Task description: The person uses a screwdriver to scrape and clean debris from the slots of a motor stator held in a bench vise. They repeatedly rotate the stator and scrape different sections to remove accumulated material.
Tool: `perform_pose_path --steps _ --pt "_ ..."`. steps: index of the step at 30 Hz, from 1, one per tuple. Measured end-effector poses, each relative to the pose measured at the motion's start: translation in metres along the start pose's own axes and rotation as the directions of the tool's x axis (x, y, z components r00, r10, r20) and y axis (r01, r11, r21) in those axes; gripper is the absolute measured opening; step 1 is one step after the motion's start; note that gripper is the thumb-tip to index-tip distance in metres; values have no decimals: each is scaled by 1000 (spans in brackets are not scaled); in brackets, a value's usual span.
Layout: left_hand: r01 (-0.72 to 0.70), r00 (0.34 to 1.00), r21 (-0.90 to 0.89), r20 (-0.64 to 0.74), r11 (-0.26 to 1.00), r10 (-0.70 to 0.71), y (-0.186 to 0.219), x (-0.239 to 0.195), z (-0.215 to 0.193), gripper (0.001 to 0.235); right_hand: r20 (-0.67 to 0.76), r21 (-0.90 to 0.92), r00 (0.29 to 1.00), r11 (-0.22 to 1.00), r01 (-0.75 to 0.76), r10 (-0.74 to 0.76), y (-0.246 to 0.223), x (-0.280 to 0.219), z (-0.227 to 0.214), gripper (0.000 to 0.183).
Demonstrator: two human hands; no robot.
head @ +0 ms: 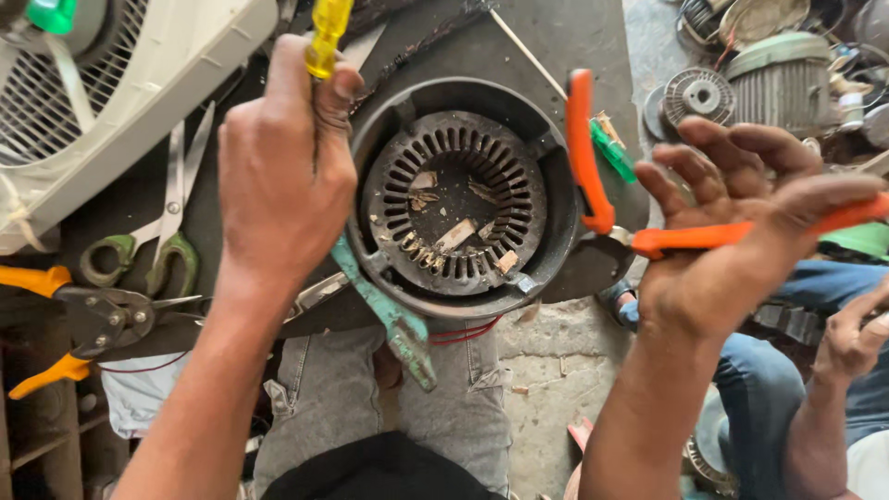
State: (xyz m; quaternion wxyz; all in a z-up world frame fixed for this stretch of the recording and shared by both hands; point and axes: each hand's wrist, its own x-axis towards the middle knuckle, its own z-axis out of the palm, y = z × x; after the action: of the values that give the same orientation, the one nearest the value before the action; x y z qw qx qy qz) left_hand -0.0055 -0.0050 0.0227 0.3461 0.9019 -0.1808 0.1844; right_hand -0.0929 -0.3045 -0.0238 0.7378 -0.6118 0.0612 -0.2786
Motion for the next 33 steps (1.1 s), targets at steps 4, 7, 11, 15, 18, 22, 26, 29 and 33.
perform_pose_path --steps 4,7,11,15,18,22,26,29,33 --pt "-9 1000 -34 -8 999 9 6 5 0 16 -15 101 995 990 -95 97 18 11 1 68" --pt "-13 1000 1 -8 1000 13 8 5 0 17 59 1 995 997 -82 81 27 19 7 62" --pt "-31 999 59 -14 998 32 4 2 3 16 138 -109 987 991 -70 85 44 39 24 45" --pt "-25 999 156 29 987 21 2 -3 5 16 337 -465 937 850 248 -89 68 47 38 35" --pt "-77 995 229 82 970 59 4 -2 4 23 366 -586 923 741 327 -118 63 43 38 28" --pt "-271 934 280 308 921 181 12 0 2 18 233 -406 968 894 188 -97 19 21 45 24" --pt "-459 839 308 460 833 292 18 4 -6 29 367 -264 919 932 249 -142 -29 1 68 33" --pt "-531 810 218 414 819 415 20 3 -12 33 554 -382 823 843 380 -120 -44 -4 87 37" --pt "-552 800 202 401 809 446 15 3 -17 32 620 -499 781 731 466 -75 -46 -19 103 25"
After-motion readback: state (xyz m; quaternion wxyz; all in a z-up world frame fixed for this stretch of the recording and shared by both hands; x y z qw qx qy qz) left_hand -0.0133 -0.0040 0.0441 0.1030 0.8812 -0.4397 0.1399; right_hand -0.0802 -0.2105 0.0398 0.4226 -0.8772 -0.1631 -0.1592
